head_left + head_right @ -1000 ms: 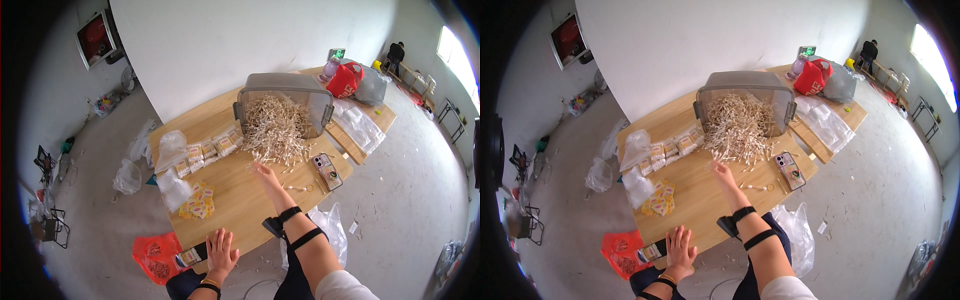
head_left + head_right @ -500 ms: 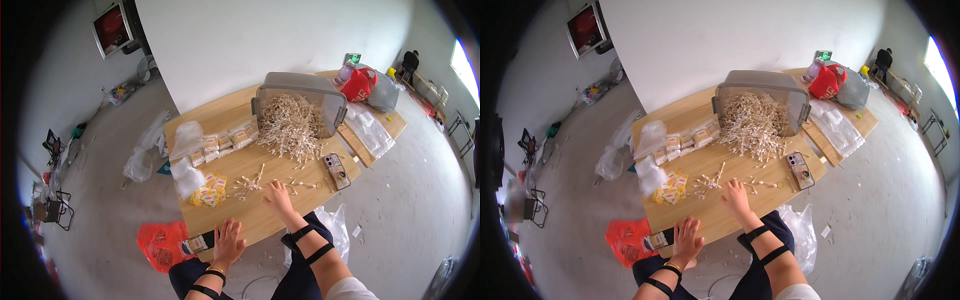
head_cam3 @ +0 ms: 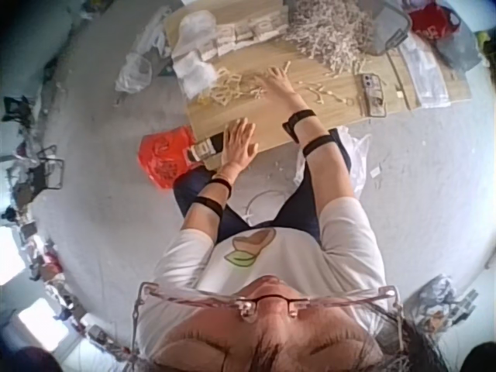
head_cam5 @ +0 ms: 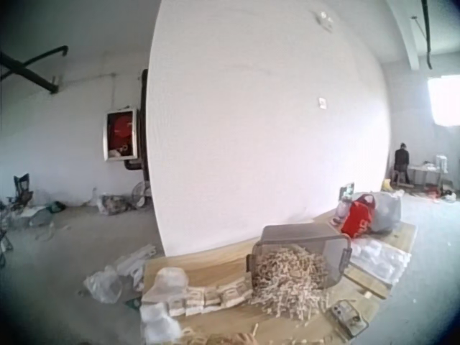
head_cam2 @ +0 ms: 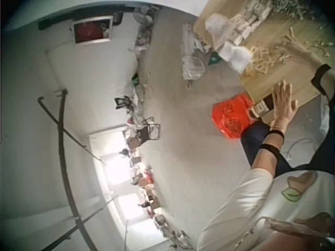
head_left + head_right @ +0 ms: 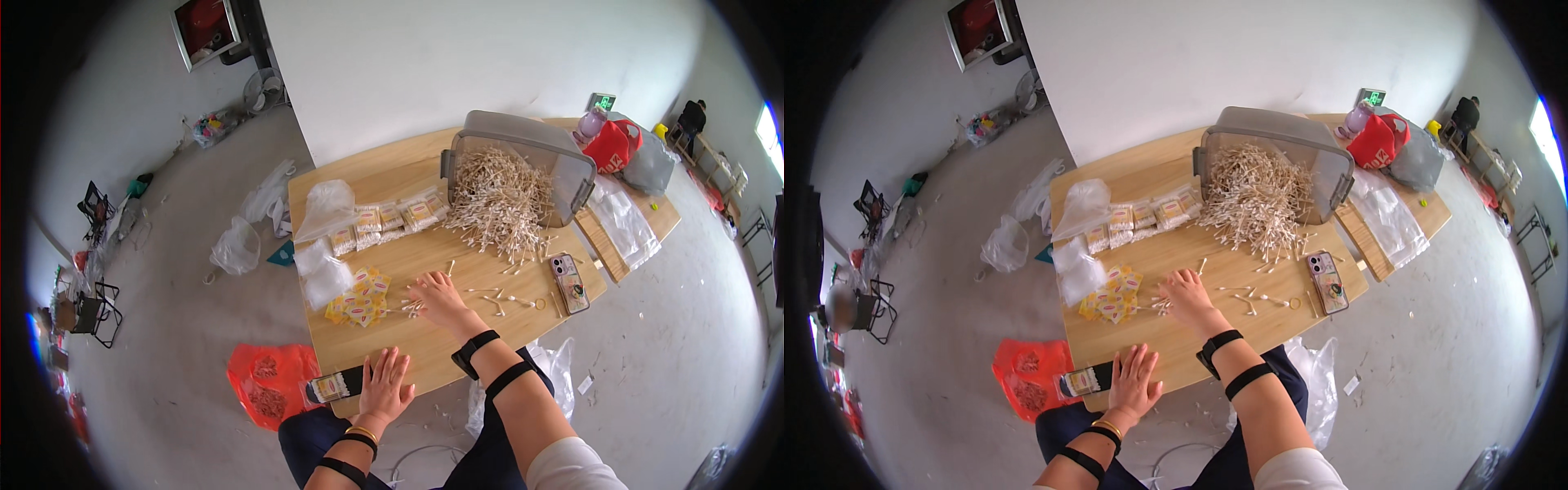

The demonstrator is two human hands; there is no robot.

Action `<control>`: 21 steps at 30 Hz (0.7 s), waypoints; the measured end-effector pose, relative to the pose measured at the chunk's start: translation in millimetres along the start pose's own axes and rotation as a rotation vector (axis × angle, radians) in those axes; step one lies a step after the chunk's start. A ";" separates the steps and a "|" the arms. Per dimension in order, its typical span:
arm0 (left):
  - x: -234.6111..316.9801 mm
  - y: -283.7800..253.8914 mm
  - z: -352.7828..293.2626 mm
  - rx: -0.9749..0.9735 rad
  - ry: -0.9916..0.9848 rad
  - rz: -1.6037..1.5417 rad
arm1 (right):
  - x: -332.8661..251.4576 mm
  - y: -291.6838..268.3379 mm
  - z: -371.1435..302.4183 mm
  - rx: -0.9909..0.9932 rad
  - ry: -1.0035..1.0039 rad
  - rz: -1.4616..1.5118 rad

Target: Organizing cotton swabs from a bin into small plastic bags.

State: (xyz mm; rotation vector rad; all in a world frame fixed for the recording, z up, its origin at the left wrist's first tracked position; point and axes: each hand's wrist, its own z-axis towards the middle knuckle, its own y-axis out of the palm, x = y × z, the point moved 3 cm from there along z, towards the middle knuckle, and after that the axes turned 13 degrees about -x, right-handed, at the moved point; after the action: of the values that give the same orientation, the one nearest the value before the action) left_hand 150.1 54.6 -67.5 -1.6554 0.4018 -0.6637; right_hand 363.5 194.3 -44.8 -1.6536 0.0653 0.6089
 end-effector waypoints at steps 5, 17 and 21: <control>-0.8 1.7 0.9 -0.016 -0.012 0.041 | -8.1 6.8 -20.2 0.100 -0.037 -0.055; -1.8 3.2 -0.2 -0.036 -0.013 -0.001 | -49.0 32.0 -57.8 0.111 -0.080 0.057; -3.7 6.9 -0.2 -0.014 0.000 -0.008 | -46.5 26.5 -61.0 0.167 0.006 0.105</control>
State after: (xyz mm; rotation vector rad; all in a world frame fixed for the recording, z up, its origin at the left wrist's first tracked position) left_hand 147.7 55.3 -74.9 -1.6711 0.4006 -0.6678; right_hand 334.9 118.3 -46.1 -1.4969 0.2033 0.6608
